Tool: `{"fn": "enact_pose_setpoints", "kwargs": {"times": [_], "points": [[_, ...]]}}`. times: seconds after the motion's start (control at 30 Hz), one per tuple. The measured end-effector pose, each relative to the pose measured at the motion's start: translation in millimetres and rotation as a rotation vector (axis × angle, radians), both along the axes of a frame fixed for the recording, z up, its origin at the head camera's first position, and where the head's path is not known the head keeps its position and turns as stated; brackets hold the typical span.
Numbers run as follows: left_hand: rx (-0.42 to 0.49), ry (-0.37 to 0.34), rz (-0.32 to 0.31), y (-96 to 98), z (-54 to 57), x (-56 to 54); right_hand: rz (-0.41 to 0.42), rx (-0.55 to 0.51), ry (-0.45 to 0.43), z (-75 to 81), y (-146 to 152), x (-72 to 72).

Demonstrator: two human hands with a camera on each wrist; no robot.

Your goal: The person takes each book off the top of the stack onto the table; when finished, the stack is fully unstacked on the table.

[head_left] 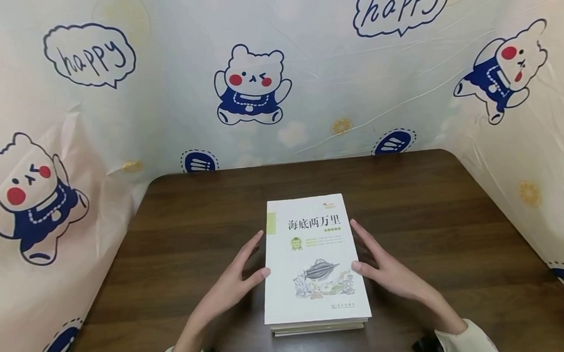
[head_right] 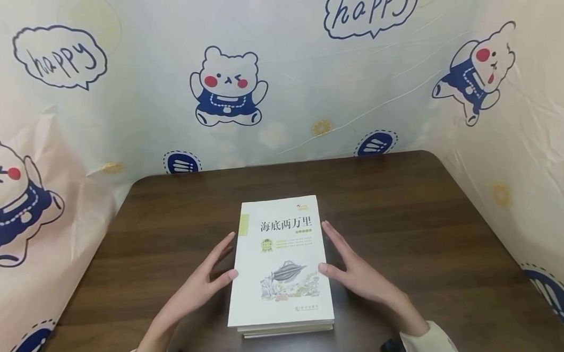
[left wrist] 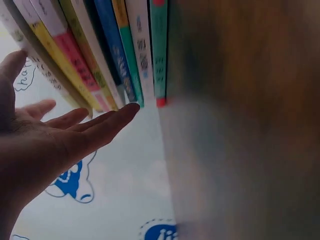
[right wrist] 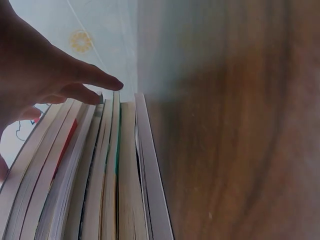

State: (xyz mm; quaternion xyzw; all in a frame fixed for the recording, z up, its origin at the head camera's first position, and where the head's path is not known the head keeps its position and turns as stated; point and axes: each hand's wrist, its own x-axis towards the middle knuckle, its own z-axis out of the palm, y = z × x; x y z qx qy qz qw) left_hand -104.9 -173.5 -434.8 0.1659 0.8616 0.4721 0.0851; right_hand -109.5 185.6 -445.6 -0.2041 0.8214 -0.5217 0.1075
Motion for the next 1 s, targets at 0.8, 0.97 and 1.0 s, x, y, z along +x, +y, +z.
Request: {"fn": "enact_pose_setpoints", "kwargs": {"times": [0.8, 0.97, 1.0], "points": [[0.380, -0.169, -0.158, 4.6, -7.3, 29.3, 0.189, -0.110, -0.055, -6.3, 17, 21.0], [0.471, -0.161, -0.136, 3.9, -7.5, 31.1, 0.199, -0.095, -0.026, -8.1, 15, 19.1], [0.485, -0.161, -0.128, 3.4, -7.6, 31.3, 0.197, -0.092, -0.022, -8.1, 14, 18.8]]}}
